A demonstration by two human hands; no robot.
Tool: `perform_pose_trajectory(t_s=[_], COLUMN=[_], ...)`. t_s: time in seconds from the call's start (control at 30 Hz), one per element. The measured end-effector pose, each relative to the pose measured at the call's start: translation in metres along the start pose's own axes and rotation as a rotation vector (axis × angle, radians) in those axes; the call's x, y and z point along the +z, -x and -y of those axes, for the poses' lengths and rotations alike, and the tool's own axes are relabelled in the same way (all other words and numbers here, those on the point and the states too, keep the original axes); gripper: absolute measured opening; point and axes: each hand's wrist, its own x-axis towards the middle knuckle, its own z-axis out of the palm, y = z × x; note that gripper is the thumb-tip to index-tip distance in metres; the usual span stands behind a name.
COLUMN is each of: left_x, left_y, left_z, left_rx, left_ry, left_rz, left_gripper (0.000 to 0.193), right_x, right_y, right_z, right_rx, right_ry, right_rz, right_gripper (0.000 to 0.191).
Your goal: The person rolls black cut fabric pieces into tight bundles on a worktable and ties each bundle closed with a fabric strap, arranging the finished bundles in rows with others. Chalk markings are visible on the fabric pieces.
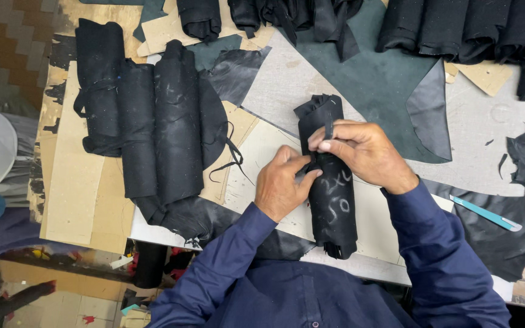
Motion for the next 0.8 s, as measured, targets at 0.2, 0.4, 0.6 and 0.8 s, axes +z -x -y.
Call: perform_pose_trajectory(t_s=[0.2,0.4,0.6,0.8], left_x=[0.007,0.017,0.017,0.001], left_y=[-0.003,-0.005,-0.014,-0.026], left_z=[0.012,0.024,0.039,0.044], left_rx=[0.08,-0.045,0.011,-0.091], left_ry=[0.196,0.411,0.736,0.46], left_rz=[-0.144,0.019,0.181,0.278], left_gripper=[0.029,0.036,0.039,0.041], right_x=[0.013,0.03,0.038,0.04], right_y=[0.006,0.034,0.046,0.038], right_z=[-0.002,-0.008,-0.016,-0.015], right_rx=[0.026,-0.12,-0.228,-0.372], right_ry=[0.301,0.44,0.719,0.794], right_rz=[-0.036,-0.062,-0.101,-0.076], right_gripper=[0.046,0.075,0.061,0.059])
